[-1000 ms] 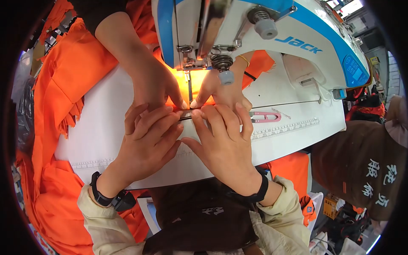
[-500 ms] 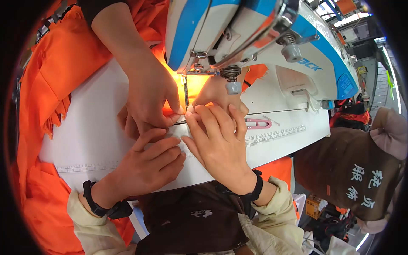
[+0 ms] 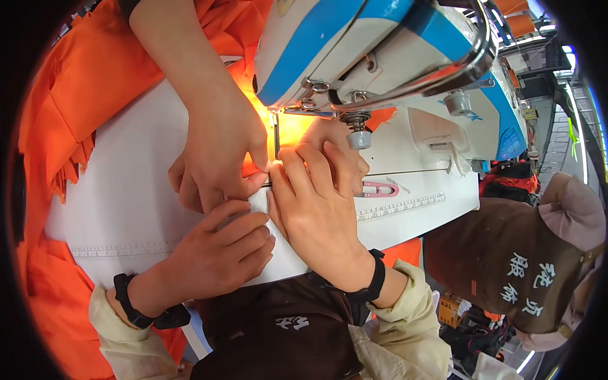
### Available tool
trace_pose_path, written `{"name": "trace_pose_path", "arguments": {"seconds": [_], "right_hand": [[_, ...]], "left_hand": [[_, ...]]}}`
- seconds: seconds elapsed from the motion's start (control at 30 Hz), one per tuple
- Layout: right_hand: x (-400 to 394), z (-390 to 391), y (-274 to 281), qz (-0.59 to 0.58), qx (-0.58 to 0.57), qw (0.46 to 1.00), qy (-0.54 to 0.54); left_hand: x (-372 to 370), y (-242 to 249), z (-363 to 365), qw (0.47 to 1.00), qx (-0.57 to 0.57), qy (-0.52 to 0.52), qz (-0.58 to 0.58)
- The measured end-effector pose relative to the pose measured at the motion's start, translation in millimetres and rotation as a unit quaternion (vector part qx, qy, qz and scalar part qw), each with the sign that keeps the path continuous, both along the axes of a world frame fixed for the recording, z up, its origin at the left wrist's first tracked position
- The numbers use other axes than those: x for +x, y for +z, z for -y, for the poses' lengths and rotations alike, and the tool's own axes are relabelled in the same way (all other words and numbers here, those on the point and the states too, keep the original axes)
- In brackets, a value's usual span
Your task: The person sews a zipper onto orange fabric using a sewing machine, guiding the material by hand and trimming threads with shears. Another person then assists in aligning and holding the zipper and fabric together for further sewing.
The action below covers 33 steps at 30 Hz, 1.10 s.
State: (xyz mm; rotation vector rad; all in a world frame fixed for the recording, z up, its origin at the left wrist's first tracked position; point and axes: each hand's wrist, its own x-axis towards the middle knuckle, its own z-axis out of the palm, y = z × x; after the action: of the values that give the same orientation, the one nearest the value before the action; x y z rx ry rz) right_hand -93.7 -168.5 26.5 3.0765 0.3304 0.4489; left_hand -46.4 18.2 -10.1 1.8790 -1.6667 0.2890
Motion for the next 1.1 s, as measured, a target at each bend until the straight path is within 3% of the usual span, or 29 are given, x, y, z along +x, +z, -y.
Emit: {"name": "trace_pose_path", "arguments": {"seconds": [0.3,0.67,0.77,0.83,0.97,1.1], "right_hand": [[-1,0,4,-0.069,-0.009,0.997,0.019],[-4,4,-5,-0.047,0.073,0.996,0.026],[-3,7,-8,-0.032,0.078,0.996,0.034],[-2,9,-8,-0.023,0.083,0.996,0.036],[0,10,-10,-0.006,0.082,0.995,0.051],[-1,10,-17,-0.006,0.109,0.993,0.039]], "left_hand": [[-1,0,-2,1.000,0.005,-0.011,-0.020],[0,1,0,0.999,0.025,-0.017,-0.018],[2,-1,1,1.000,-0.010,0.006,0.003],[9,4,1,0.997,-0.009,0.022,-0.071],[22,2,8,0.990,-0.025,0.111,-0.082],[43,11,25,0.991,0.018,0.132,-0.020]]}}
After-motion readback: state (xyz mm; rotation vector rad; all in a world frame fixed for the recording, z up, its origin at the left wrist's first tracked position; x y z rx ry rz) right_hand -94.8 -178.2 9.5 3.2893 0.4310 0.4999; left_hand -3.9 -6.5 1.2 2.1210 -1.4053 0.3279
